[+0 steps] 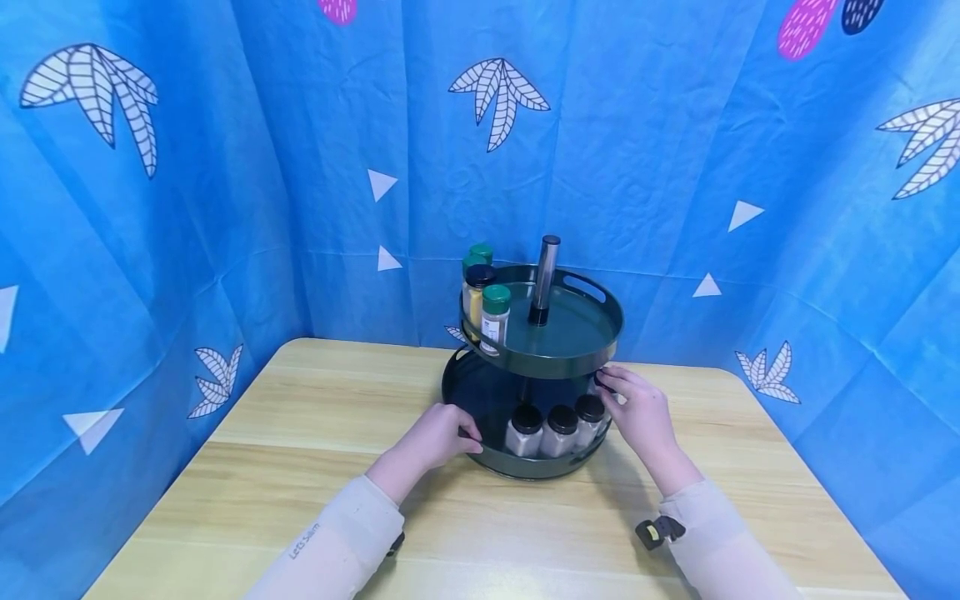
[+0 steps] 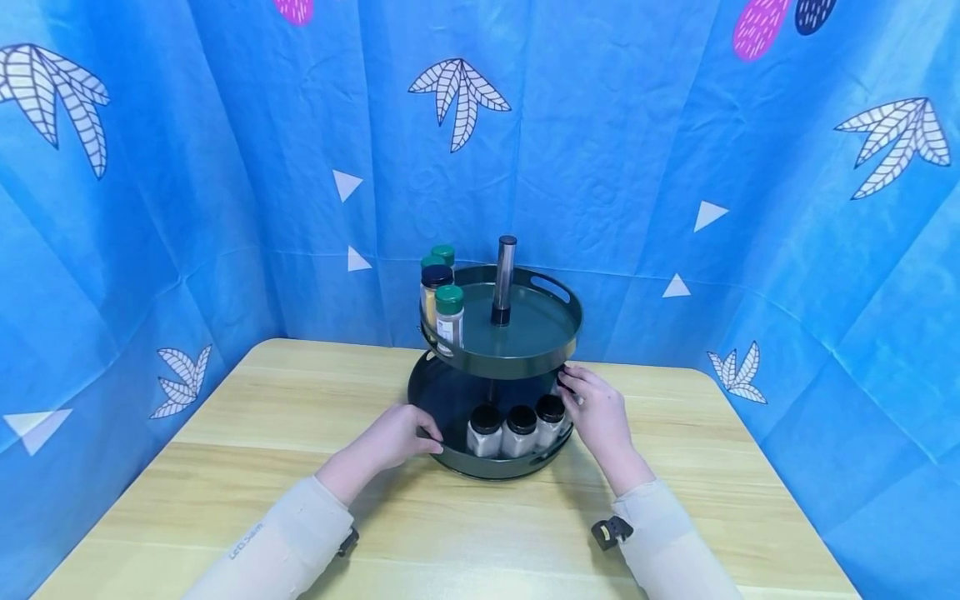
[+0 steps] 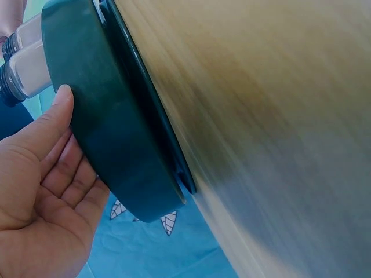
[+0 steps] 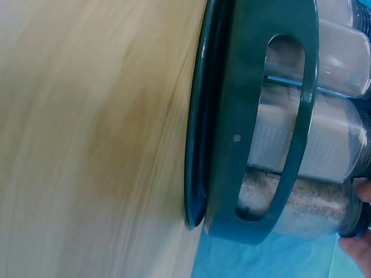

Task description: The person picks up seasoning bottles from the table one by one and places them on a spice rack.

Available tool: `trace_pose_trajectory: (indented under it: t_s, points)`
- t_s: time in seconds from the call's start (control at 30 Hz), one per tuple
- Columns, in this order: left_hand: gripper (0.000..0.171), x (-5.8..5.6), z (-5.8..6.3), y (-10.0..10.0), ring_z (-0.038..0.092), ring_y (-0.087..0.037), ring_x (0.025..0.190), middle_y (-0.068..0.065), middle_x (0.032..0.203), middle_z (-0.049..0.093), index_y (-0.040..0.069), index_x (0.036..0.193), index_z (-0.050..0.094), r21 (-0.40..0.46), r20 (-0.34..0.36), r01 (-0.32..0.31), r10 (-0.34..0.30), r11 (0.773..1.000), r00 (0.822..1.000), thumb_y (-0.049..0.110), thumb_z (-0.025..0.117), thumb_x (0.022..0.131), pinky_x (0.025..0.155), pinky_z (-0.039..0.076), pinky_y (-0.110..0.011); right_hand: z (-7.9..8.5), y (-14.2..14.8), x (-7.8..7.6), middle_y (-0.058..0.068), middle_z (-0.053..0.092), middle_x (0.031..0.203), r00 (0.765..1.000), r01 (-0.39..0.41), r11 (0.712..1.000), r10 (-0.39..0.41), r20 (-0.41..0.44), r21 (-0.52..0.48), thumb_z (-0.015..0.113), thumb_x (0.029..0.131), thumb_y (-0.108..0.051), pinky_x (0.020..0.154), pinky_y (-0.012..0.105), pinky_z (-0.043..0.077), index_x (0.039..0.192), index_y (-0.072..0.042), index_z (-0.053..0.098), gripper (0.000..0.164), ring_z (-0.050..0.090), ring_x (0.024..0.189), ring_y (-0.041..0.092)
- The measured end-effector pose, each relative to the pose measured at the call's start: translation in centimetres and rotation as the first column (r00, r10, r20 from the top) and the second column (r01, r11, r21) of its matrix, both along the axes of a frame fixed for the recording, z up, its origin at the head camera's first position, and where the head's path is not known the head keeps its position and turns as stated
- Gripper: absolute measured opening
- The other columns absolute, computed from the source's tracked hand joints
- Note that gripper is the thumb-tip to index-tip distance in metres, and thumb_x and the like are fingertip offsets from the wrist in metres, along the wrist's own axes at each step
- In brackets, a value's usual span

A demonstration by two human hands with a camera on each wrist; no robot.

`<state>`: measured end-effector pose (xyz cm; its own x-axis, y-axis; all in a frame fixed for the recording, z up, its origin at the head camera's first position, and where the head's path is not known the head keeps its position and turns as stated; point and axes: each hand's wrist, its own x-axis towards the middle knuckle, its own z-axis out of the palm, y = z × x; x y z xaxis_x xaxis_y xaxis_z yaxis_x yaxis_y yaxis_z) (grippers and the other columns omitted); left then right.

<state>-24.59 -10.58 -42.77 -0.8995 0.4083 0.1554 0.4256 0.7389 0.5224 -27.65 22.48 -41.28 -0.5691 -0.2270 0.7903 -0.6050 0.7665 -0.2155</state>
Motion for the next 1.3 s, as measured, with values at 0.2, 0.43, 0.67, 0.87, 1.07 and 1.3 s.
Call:
trace_pose_trajectory:
  t_s: [0.2,0.43,0.67,0.87,1.07,1.3]
  points:
    - [0.008,0.0,0.0,0.0,0.065,-0.014,0.085,0.01,0.081,0.072,0.018,0.079,0.078,0.005,0.003,0.001,-0.001,1.0,1.0,0.021,0.084,0.082,0.082,0.054,-0.033,-0.3,0.2,-0.1,0.017,0.074,0.103,1.0,-0.024,1.0,0.024,0.007,0.002,0.085,0.072,0.004,0.083,0.05,0.056,0.098,0.001,0.078,0.027,0.072,0.094,0.036]
    - [0.007,0.0,0.0,-0.1,0.065,-0.014,0.085,0.009,0.081,0.072,0.018,0.079,0.078,0.016,-0.007,0.01,-0.01,1.0,1.0,0.02,0.084,0.081,0.082,0.054,-0.033,-0.3,0.3,-0.1,0.017,0.074,0.103,0.998,-0.057,0.998,0.057,0.0,0.01,0.086,0.071,0.006,0.084,0.049,0.055,0.096,0.0,0.079,0.026,0.072,0.095,0.035]
    - [0.007,0.2,0.3,0.0,0.065,-0.014,0.085,0.009,0.081,0.072,0.017,0.079,0.078,0.012,-0.004,0.01,-0.01,1.0,1.0,0.02,0.084,0.082,0.082,0.054,-0.033,0.1,0.4,0.1,0.017,0.074,0.105,0.996,-0.08,0.996,0.079,0.043,0.029,0.085,0.071,0.007,0.084,0.05,0.056,0.096,0.0,0.079,0.027,0.071,0.097,0.036]
    - [0.007,0.3,0.3,0.0,0.064,-0.013,0.083,0.009,0.08,0.071,0.017,0.079,0.078,0.013,0.003,0.008,-0.008,1.0,1.0,0.019,0.084,0.082,0.081,0.054,-0.033,0.4,0.6,0.3,0.017,0.073,0.107,0.992,-0.07,0.995,0.063,0.108,0.065,0.083,0.074,0.007,0.086,0.051,0.056,0.098,0.0,0.078,0.026,0.071,0.099,0.036]
    - [0.007,0.2,0.1,-0.1,0.065,-0.014,0.085,0.009,0.082,0.072,0.018,0.08,0.078,0.008,0.008,0.004,-0.004,1.0,1.0,0.02,0.084,0.082,0.083,0.054,-0.034,0.8,0.6,0.5,0.018,0.073,0.108,0.986,-0.061,0.995,0.046,0.161,0.084,0.081,0.077,0.007,0.086,0.051,0.055,0.1,0.0,0.077,0.024,0.07,0.1,0.036]
    - [0.007,0.0,0.0,-0.1,0.066,-0.015,0.087,0.009,0.081,0.072,0.018,0.08,0.078,0.012,-0.008,0.004,-0.004,1.0,1.0,0.02,0.084,0.082,0.084,0.054,-0.034,1.0,0.6,0.7,0.017,0.073,0.108,0.982,-0.047,0.996,0.032,0.187,0.075,0.08,0.079,0.005,0.087,0.052,0.055,0.098,0.0,0.078,0.021,0.07,0.1,0.036]
